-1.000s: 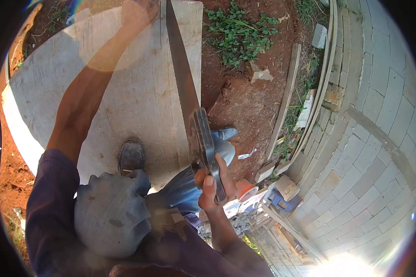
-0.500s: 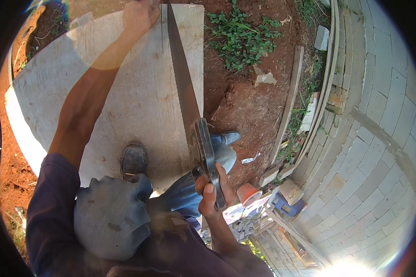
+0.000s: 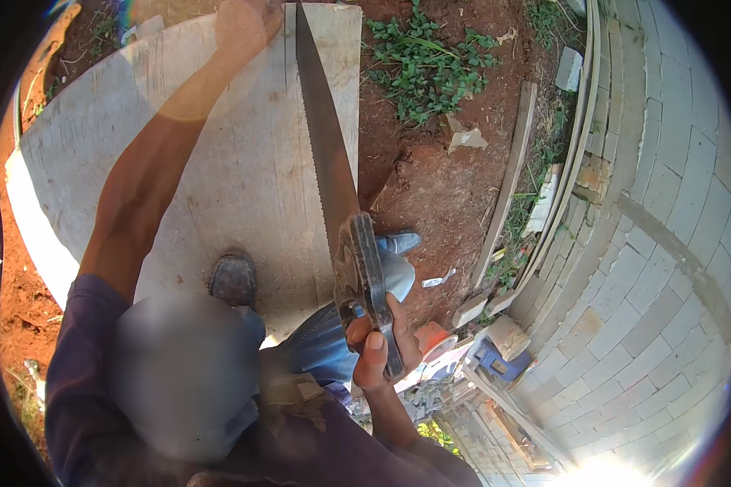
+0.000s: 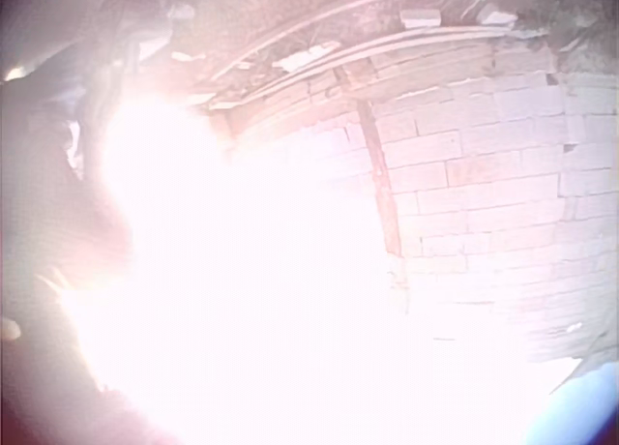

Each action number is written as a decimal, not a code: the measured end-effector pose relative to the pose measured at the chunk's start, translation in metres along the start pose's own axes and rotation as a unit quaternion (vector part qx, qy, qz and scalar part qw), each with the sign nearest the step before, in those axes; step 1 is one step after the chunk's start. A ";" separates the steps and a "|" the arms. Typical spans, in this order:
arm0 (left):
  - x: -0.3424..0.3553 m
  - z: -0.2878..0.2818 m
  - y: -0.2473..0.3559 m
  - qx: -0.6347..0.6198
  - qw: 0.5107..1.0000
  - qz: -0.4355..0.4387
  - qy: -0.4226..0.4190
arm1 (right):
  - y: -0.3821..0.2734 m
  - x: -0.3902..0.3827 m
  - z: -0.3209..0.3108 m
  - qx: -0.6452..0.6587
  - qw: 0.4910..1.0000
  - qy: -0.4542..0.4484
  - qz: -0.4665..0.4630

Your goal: The recorder uses a hand saw to cut a curved shape out of a piece of plywood in an outdoor renovation setting.

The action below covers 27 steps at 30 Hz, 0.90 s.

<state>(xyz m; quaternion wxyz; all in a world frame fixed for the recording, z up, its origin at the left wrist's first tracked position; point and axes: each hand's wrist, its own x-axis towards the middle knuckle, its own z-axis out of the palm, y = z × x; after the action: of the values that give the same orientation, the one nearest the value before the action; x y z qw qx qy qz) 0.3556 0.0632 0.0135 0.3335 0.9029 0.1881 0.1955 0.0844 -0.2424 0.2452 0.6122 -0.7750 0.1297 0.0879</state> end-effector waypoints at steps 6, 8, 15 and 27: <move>0.003 0.016 0.005 0.003 0.994 0.099 0.055 | 0.011 0.201 0.145 0.026 0.989 -0.079 -0.123; -0.004 0.012 0.008 -0.006 0.996 0.082 0.030 | 0.010 0.206 0.135 0.005 0.990 -0.077 -0.121; -0.007 0.008 -0.006 0.052 0.995 0.066 0.045 | 0.008 0.005 -0.002 -0.103 0.988 -0.030 -0.108; -0.018 0.008 0.002 -0.001 1.000 0.008 -0.005 | 0.003 -0.001 0.000 -0.125 0.989 -0.022 -0.076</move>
<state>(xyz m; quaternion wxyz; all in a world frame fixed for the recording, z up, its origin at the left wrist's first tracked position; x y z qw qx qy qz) 0.3441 0.0496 0.0051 0.3335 0.9050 0.1793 0.1939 0.0821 -0.2434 0.2428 0.5186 -0.8507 0.0445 0.0737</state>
